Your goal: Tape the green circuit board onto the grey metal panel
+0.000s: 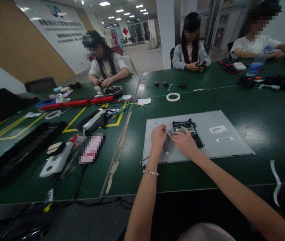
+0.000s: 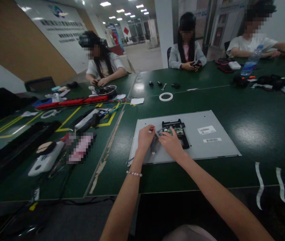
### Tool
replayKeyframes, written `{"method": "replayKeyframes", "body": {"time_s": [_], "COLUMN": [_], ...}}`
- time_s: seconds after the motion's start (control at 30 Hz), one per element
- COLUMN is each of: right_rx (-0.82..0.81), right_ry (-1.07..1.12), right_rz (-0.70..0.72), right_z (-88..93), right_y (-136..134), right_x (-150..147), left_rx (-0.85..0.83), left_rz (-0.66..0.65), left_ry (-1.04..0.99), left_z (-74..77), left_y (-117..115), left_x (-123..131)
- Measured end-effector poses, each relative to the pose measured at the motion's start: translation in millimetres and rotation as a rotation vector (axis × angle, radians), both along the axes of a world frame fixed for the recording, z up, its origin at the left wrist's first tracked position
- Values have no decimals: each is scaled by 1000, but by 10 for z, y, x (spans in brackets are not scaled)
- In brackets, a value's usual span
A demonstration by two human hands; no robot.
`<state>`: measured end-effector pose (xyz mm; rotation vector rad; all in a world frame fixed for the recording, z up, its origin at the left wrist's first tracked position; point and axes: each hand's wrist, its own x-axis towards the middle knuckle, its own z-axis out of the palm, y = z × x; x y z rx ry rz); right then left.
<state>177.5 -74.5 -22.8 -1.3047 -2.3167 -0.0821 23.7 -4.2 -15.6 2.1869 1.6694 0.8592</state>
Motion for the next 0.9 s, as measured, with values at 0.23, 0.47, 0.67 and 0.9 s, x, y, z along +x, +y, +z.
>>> {"method": "replayKeyframes", "body": {"time_s": [0.23, 0.47, 0.67, 0.9], "right_rx": [-33, -39, -95, -226], "right_ry": [-45, -157, -157, -18], "right_rz": [-8, -4, -59, -46], "right_z": [47, 135, 83, 210], "right_y": [-110, -360, -574, -978], "right_x": [-43, -90, -120, 71], "left_rx": [94, 76, 42, 58], "left_rz": [-26, -138, -140, -121], "left_ry": [42, 84, 72, 108], "left_z": [-28, -84, -101, -64], "left_y": [-32, 20, 35, -18], "left_x": [25, -14, -14, -17]}}
